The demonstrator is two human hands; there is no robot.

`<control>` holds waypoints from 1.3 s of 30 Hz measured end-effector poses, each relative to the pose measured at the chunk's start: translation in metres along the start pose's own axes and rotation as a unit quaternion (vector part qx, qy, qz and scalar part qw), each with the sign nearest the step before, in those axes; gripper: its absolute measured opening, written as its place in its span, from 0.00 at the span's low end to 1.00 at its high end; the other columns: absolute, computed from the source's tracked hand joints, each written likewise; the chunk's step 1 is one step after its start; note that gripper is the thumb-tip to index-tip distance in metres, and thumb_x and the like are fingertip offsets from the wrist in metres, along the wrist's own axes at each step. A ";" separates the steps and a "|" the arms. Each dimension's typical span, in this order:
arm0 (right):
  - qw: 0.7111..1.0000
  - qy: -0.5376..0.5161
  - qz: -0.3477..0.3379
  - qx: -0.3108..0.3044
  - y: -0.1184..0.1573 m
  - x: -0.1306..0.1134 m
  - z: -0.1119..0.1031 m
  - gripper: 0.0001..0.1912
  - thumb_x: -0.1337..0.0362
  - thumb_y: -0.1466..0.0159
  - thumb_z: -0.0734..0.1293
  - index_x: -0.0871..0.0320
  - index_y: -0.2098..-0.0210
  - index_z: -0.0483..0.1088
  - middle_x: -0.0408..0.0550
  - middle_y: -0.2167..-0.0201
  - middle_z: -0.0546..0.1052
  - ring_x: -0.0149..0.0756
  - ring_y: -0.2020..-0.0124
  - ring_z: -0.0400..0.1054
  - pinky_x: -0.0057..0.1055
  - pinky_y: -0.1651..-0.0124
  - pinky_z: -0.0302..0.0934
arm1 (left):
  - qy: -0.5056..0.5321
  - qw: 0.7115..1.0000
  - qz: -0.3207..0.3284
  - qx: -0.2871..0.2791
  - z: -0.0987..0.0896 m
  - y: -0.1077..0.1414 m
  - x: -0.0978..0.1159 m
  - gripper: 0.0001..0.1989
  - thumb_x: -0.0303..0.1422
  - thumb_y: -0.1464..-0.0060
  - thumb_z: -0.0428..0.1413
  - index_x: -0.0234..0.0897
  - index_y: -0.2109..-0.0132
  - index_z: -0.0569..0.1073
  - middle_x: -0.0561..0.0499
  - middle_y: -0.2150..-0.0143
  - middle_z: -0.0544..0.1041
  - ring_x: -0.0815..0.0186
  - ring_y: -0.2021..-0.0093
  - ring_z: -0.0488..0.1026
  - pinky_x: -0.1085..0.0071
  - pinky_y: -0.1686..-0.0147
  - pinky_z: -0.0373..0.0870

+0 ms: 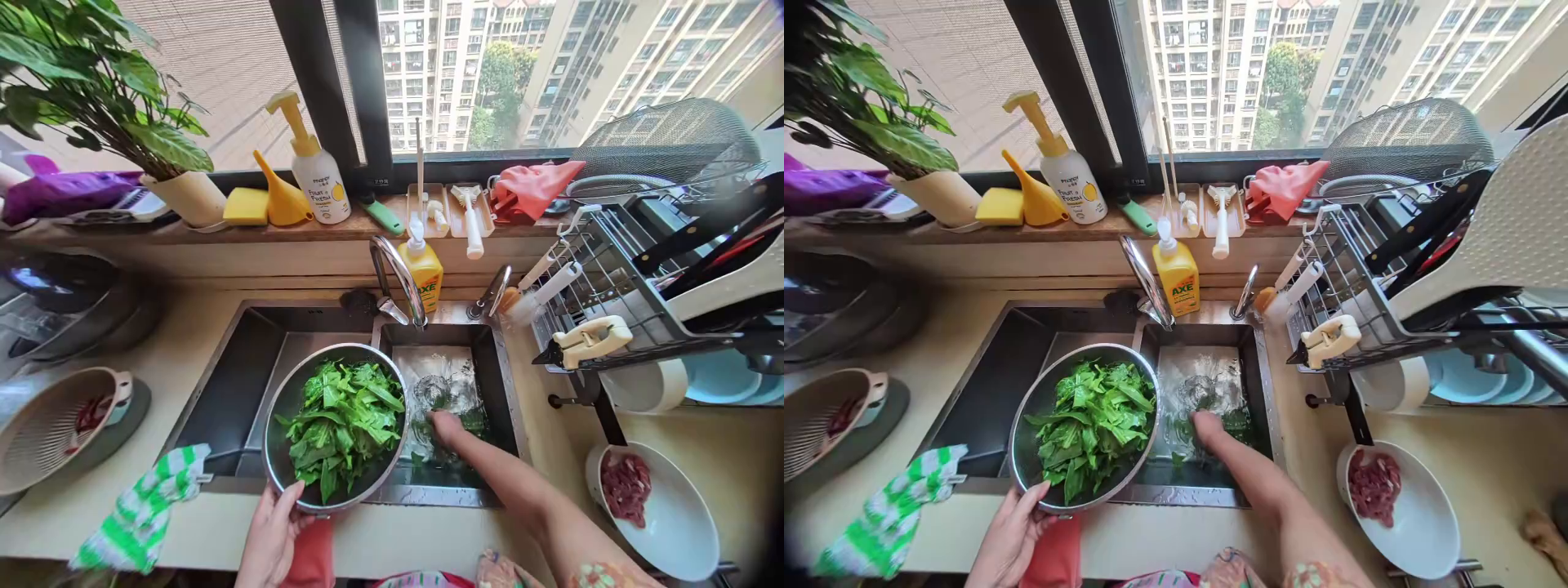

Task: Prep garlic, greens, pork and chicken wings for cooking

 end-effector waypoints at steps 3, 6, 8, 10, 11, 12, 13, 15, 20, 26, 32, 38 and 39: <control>0.997 -0.041 -0.020 0.054 0.015 0.002 -0.032 0.17 0.72 0.47 0.65 0.54 0.58 0.73 0.48 0.59 0.76 0.40 0.57 0.70 0.28 0.57 0.59 | 0.001 1.000 0.014 -0.024 0.006 -0.006 0.005 0.12 0.25 0.58 0.58 0.37 0.63 0.67 0.57 0.76 0.72 0.70 0.82 0.68 0.76 0.85 0.67; 0.993 -0.070 -0.016 0.090 0.029 0.015 -0.062 0.15 0.71 0.45 0.63 0.54 0.59 0.72 0.44 0.63 0.76 0.37 0.60 0.70 0.26 0.60 0.58 | 0.002 0.999 0.024 -0.047 0.012 -0.009 0.007 0.15 0.25 0.57 0.59 0.37 0.60 0.67 0.56 0.75 0.73 0.71 0.82 0.69 0.78 0.84 0.67; 0.992 -0.074 0.015 0.106 0.037 0.027 -0.075 0.14 0.72 0.46 0.62 0.55 0.62 0.72 0.45 0.67 0.76 0.38 0.63 0.70 0.27 0.64 0.58 | 0.002 0.998 0.033 -0.056 0.015 -0.011 0.009 0.15 0.25 0.56 0.59 0.37 0.59 0.66 0.56 0.75 0.72 0.71 0.82 0.69 0.78 0.84 0.67; 0.988 -0.068 0.047 0.127 0.045 0.036 -0.089 0.13 0.73 0.47 0.62 0.56 0.64 0.72 0.47 0.69 0.75 0.39 0.65 0.70 0.28 0.65 0.57 | -0.002 0.998 0.036 -0.059 0.018 -0.012 0.010 0.14 0.26 0.55 0.59 0.37 0.60 0.66 0.57 0.75 0.71 0.72 0.82 0.69 0.78 0.84 0.67; 0.987 -0.065 0.056 0.138 0.050 0.036 -0.097 0.12 0.73 0.47 0.62 0.56 0.64 0.71 0.48 0.68 0.75 0.39 0.65 0.69 0.28 0.64 0.57 | -0.006 0.997 0.035 -0.061 0.020 -0.013 0.010 0.14 0.26 0.55 0.59 0.37 0.60 0.65 0.57 0.75 0.71 0.72 0.82 0.69 0.78 0.84 0.67; 0.985 -0.065 0.055 0.153 0.056 0.032 -0.107 0.12 0.73 0.46 0.62 0.56 0.64 0.70 0.48 0.66 0.75 0.39 0.64 0.69 0.29 0.63 0.57 | -0.008 0.997 0.033 -0.064 0.022 -0.014 0.010 0.13 0.26 0.55 0.59 0.38 0.61 0.65 0.58 0.75 0.71 0.72 0.82 0.69 0.78 0.84 0.67; 0.982 -0.070 0.038 0.174 0.064 0.024 -0.119 0.11 0.72 0.46 0.61 0.56 0.64 0.70 0.48 0.65 0.75 0.38 0.63 0.68 0.29 0.62 0.57 | -0.010 0.997 0.034 -0.066 0.023 -0.014 0.009 0.13 0.27 0.55 0.59 0.38 0.61 0.65 0.58 0.75 0.71 0.72 0.82 0.69 0.78 0.84 0.67; 0.970 -0.100 -0.035 0.220 0.082 -0.007 -0.146 0.09 0.72 0.46 0.61 0.56 0.67 0.68 0.46 0.65 0.74 0.36 0.63 0.67 0.28 0.60 0.57 | -0.011 0.996 0.039 -0.075 0.027 -0.015 0.009 0.14 0.26 0.54 0.60 0.38 0.61 0.65 0.59 0.75 0.70 0.72 0.82 0.69 0.78 0.85 0.67; 0.926 -0.182 -0.274 0.186 0.119 -0.127 -0.185 0.10 0.71 0.45 0.62 0.56 0.65 0.69 0.43 0.66 0.74 0.34 0.62 0.68 0.27 0.59 0.60 | -0.026 0.994 0.039 -0.094 0.038 -0.010 0.010 0.11 0.24 0.50 0.56 0.37 0.60 0.64 0.57 0.73 0.70 0.73 0.82 0.68 0.78 0.85 0.66; 0.955 -0.022 -0.238 0.172 0.103 -0.176 -0.180 0.36 0.64 0.43 0.71 0.51 0.37 0.58 0.52 0.41 0.67 0.44 0.47 0.66 0.38 0.47 0.61 | -0.056 0.992 0.033 -0.108 0.042 -0.006 0.008 0.08 0.23 0.49 0.56 0.37 0.63 0.65 0.56 0.74 0.70 0.71 0.82 0.67 0.77 0.86 0.66; 0.921 0.075 -0.354 0.144 0.083 -0.184 -0.134 0.15 0.64 0.36 0.66 0.60 0.50 0.71 0.55 0.52 0.75 0.44 0.50 0.66 0.40 0.46 0.60 | -0.039 0.990 0.012 -0.136 0.046 -0.008 -0.004 0.09 0.25 0.53 0.59 0.38 0.64 0.67 0.52 0.71 0.74 0.69 0.81 0.69 0.73 0.85 0.67; 0.891 -0.013 -0.412 0.191 0.095 -0.175 -0.150 0.18 0.57 0.36 0.66 0.55 0.48 0.70 0.52 0.44 0.70 0.41 0.43 0.63 0.41 0.41 0.56 | -0.049 0.992 -0.001 -0.116 0.050 -0.006 0.000 0.09 0.24 0.53 0.58 0.39 0.66 0.67 0.53 0.74 0.73 0.69 0.81 0.69 0.75 0.85 0.66; 0.890 -0.048 -0.392 0.226 0.096 -0.161 -0.165 0.17 0.56 0.34 0.64 0.54 0.48 0.70 0.51 0.44 0.70 0.40 0.43 0.62 0.40 0.40 0.55 | -0.049 0.993 -0.002 -0.109 0.048 -0.007 0.001 0.08 0.24 0.53 0.58 0.39 0.66 0.67 0.54 0.75 0.72 0.69 0.82 0.68 0.75 0.85 0.65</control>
Point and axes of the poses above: each hand's wrist, its own y-axis away from the middle knuckle, its own z-axis out of the palm, x = y × z, the point moved 6 cm from there along -y, towards the middle knuckle
